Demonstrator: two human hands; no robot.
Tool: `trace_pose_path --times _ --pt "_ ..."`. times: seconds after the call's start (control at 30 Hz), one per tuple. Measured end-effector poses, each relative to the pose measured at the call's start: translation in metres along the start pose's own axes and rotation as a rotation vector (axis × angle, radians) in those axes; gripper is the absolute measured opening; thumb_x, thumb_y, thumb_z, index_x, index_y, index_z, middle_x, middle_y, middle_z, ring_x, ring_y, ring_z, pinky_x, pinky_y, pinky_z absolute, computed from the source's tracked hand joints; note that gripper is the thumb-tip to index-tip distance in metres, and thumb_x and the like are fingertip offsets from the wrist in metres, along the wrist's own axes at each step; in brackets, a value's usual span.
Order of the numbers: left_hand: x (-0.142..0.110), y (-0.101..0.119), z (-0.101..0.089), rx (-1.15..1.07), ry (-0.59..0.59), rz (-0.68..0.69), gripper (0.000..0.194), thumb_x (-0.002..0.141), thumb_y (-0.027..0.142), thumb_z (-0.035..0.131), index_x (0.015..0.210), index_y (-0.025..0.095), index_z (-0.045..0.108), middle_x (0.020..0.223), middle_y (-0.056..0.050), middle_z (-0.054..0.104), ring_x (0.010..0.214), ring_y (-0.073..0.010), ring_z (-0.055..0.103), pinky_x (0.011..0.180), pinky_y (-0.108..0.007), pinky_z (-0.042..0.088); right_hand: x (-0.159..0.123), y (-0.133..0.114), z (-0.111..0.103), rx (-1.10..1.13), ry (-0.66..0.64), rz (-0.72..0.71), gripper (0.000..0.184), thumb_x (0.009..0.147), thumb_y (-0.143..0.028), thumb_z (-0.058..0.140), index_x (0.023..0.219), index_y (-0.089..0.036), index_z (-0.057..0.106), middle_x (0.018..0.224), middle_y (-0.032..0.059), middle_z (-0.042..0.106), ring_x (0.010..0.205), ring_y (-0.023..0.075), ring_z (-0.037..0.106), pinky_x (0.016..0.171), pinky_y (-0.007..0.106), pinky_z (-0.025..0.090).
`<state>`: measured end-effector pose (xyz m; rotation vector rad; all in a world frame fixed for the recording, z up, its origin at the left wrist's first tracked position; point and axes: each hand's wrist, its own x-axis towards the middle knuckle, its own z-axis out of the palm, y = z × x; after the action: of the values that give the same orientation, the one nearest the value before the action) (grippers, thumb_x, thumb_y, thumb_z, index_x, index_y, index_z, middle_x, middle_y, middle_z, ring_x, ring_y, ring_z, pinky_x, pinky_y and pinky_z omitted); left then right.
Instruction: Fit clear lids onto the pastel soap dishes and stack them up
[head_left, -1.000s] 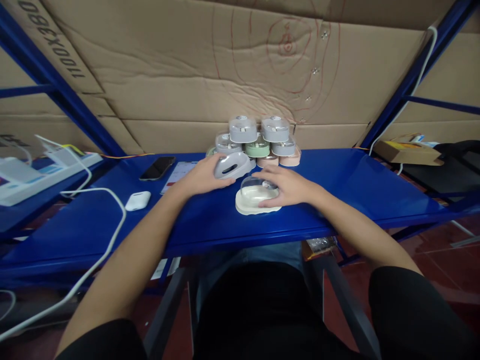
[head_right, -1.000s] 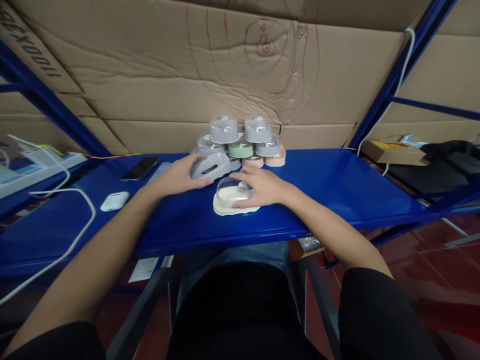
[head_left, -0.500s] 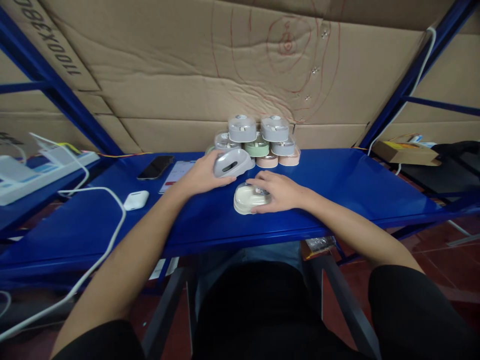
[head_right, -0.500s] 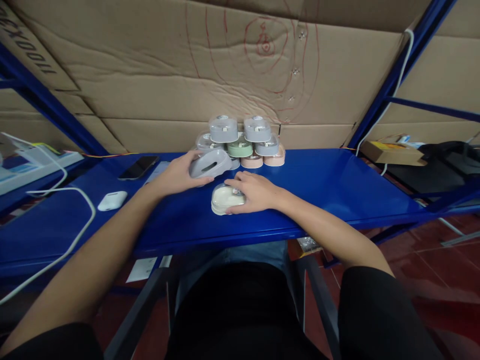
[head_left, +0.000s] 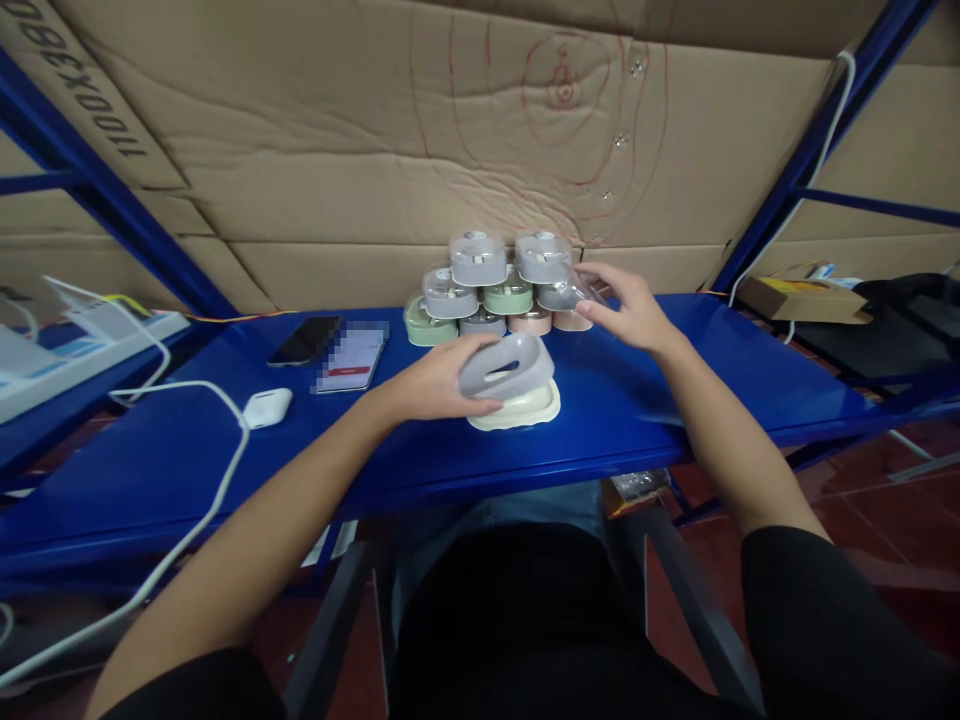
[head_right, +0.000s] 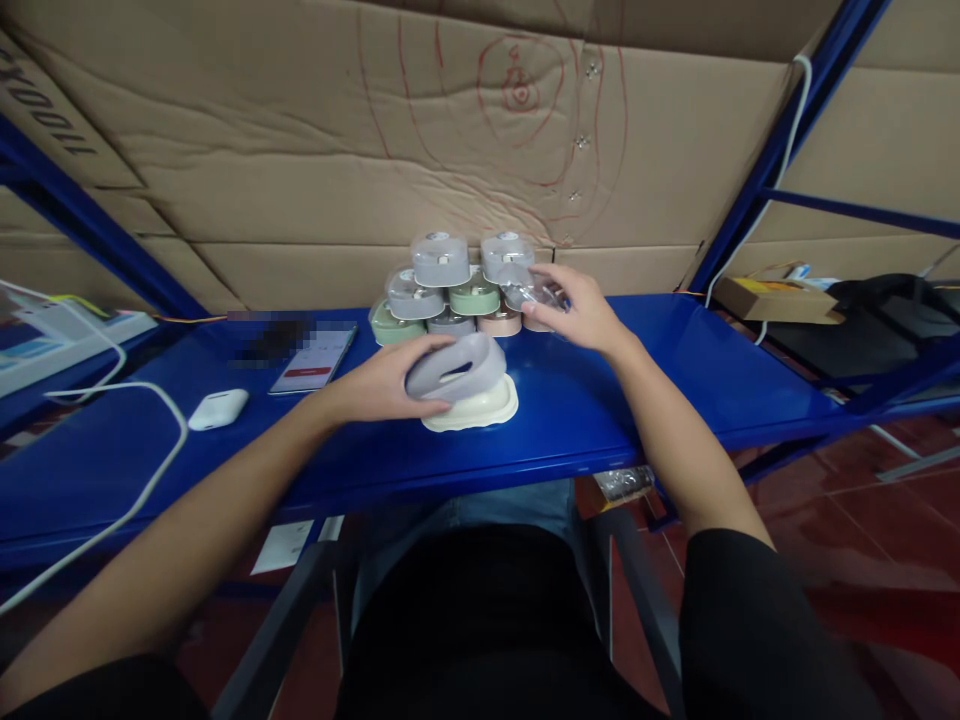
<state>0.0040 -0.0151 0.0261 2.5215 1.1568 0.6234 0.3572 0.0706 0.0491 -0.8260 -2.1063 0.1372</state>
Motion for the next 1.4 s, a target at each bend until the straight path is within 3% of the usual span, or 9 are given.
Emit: trace_pose_path --times 0.17,0.3,0.63,0.83,0.93,1.07,1.23,1.4 --pt "-0.001 0.012 0.012 0.074 -0.129 -0.061 0.116 0.081 0.068 0.083 0.175 0.015 0.041 0.177 -0.024 0.049 0.164 -0.0488 0.048 0.135 -0.063 0.039 -0.004 -0.009 0.022 -0.038 -0.056 -0.070 0.080 0.093 -0.081 0.072 0.147 -0.022 0.075 0.129 0.0133 0.082 0.110 0.0313 0.078 0.099 0.049 0.062" --pt "-0.001 0.014 0.014 0.052 -0.177 -0.088 0.120 0.081 0.067 0.083 0.177 0.015 0.035 0.180 -0.025 0.046 0.165 -0.0482 0.046 0.134 -0.062 0.039 -0.009 -0.024 0.033 -0.026 -0.117 -0.123 0.082 0.093 -0.084 0.071 0.149 -0.025 0.073 0.138 0.0138 0.080 0.121 0.0347 0.076 0.109 0.055 0.059" --pt "0.001 0.015 0.031 0.152 -0.089 0.000 0.119 0.081 0.054 0.078 0.179 0.011 0.026 0.173 -0.028 0.050 0.158 -0.0519 0.050 0.129 -0.065 0.042 -0.012 -0.041 0.040 -0.031 -0.241 -0.144 0.080 0.095 -0.078 0.073 0.155 -0.025 0.069 0.136 0.0137 0.077 0.122 0.0349 0.073 0.111 0.056 0.058" --pt "0.000 0.014 0.031 0.137 -0.155 -0.027 0.117 0.088 0.062 0.071 0.181 0.009 0.021 0.178 -0.029 0.044 0.157 -0.0519 0.050 0.130 -0.066 0.040 -0.013 -0.042 0.040 -0.025 -0.265 -0.134 0.082 0.094 -0.080 0.073 0.154 -0.023 0.069 0.129 0.0136 0.077 0.117 0.0335 0.073 0.108 0.054 0.059" --pt "0.002 0.007 0.034 0.045 -0.161 -0.049 0.125 0.086 0.072 0.077 0.182 0.014 0.020 0.181 -0.029 0.039 0.162 -0.0542 0.045 0.132 -0.069 0.037 -0.013 -0.044 0.040 -0.023 -0.293 -0.113 0.084 0.093 -0.080 0.074 0.156 -0.026 0.069 0.131 0.0138 0.077 0.118 0.0349 0.073 0.107 0.055 0.059" --pt "0.006 -0.010 0.037 -0.138 -0.084 0.005 0.146 0.067 0.073 0.097 0.181 0.022 0.022 0.183 -0.026 0.037 0.171 -0.0535 0.032 0.136 -0.070 0.034 -0.014 -0.047 0.040 0.002 -0.351 -0.122 0.086 0.093 -0.079 0.076 0.159 -0.026 0.067 0.143 0.0157 0.075 0.128 0.0374 0.072 0.115 0.059 0.057" --pt "0.009 -0.026 0.040 -0.251 -0.017 -0.065 0.151 0.060 0.062 0.105 0.179 0.018 0.023 0.165 -0.030 0.060 0.153 -0.0517 0.060 0.128 -0.069 0.046 -0.018 -0.057 0.051 -0.008 -0.411 -0.137 0.087 0.088 -0.079 0.082 0.155 -0.025 0.072 0.148 0.0164 0.073 0.135 0.0405 0.069 0.119 0.062 0.054" --pt "0.010 -0.024 0.049 -0.366 0.041 -0.121 0.155 0.061 0.054 0.106 0.181 0.018 0.015 0.159 -0.026 0.066 0.152 -0.0485 0.062 0.131 -0.067 0.042 -0.022 -0.064 0.066 -0.097 -0.431 -0.084 0.096 0.083 -0.085 0.083 0.155 -0.021 0.073 0.131 0.0189 0.073 0.120 0.0410 0.072 0.104 0.060 0.061"
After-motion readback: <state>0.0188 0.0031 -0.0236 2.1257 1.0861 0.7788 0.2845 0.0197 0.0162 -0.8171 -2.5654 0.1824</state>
